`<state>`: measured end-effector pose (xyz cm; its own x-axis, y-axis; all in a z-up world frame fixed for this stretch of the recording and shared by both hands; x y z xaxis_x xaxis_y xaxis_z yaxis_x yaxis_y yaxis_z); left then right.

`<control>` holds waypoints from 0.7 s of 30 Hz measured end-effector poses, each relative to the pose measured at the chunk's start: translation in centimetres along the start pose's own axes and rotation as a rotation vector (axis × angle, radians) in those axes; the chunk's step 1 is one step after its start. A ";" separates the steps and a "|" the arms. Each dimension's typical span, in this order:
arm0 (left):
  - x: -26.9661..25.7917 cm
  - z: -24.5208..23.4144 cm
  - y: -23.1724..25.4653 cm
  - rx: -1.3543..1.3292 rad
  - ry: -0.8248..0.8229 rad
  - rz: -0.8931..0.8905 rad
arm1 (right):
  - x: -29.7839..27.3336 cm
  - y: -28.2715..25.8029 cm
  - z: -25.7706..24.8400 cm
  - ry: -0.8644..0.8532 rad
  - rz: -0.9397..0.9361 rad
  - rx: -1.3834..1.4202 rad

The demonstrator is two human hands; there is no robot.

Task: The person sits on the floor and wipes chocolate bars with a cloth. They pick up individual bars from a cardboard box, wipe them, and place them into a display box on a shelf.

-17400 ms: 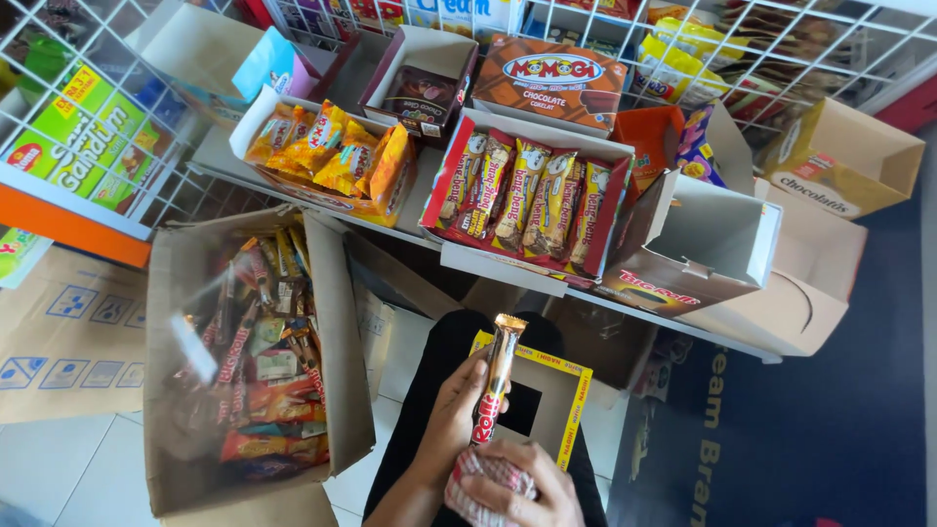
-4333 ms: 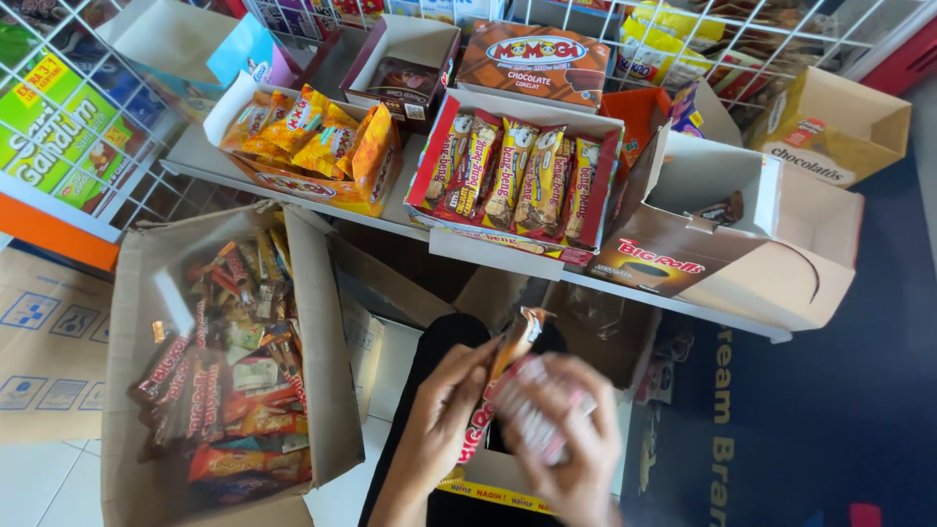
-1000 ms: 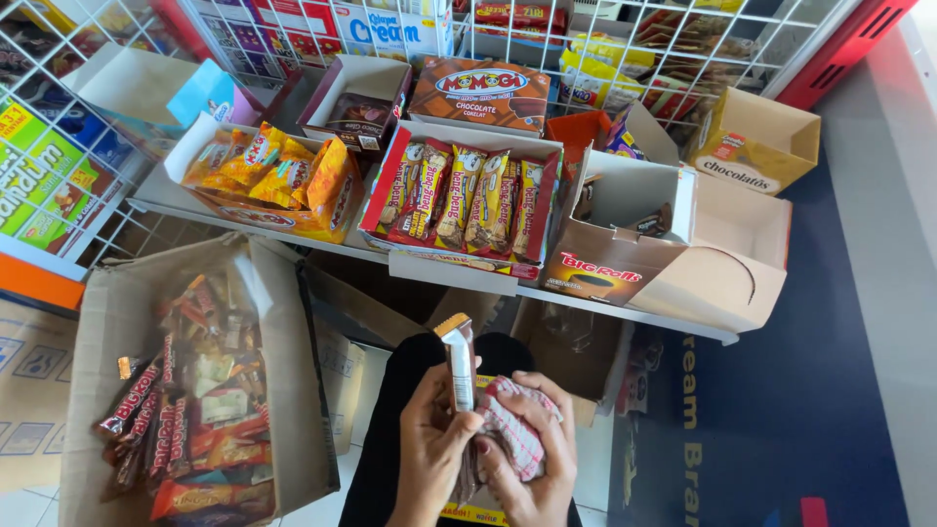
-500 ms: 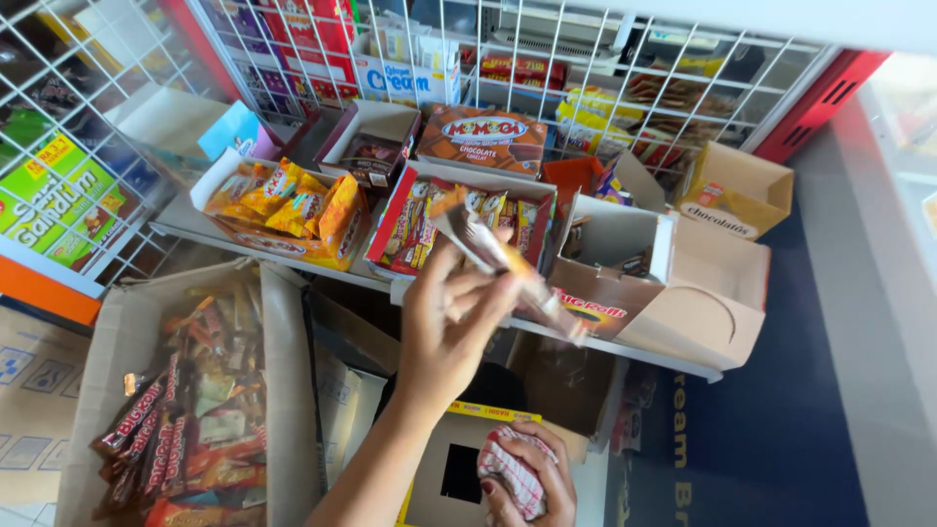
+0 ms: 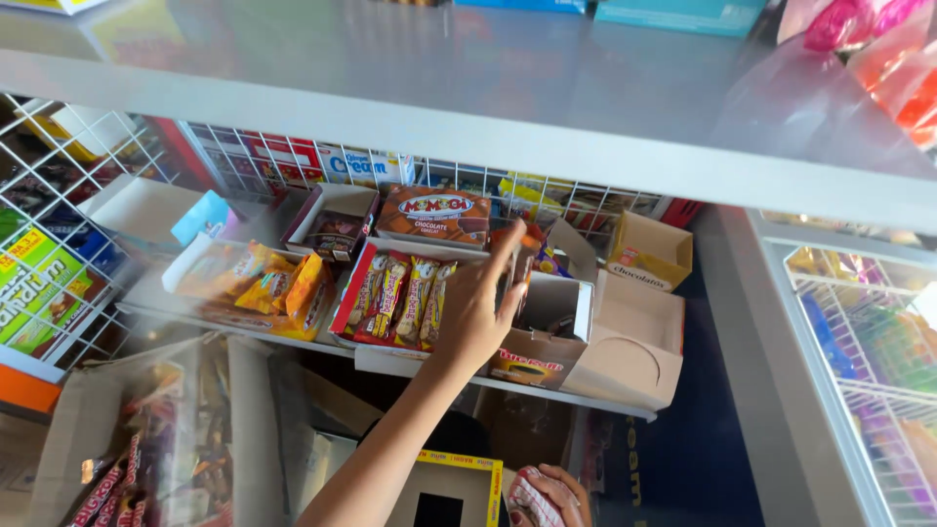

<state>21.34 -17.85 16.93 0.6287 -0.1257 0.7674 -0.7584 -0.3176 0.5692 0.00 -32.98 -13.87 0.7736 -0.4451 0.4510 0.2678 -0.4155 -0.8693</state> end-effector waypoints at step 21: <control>-4.6 -4.9 0.5 0.078 -0.133 -0.121 | 4.8 -6.1 0.0 -0.051 -0.095 -0.186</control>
<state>17.24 -12.79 15.10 0.7353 -0.2035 0.6465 -0.6637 -0.4094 0.6259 2.10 -32.64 -6.42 0.7794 -0.3584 0.5139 0.2334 -0.5951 -0.7690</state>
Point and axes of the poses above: each hand's wrist, its own x-axis towards the middle knuckle, its own z-axis out of the palm, y = z × x, the point moved 6 cm from there along x, towards the middle knuckle, and after that the axes turned 5 degrees about y, right-handed, at the moved point
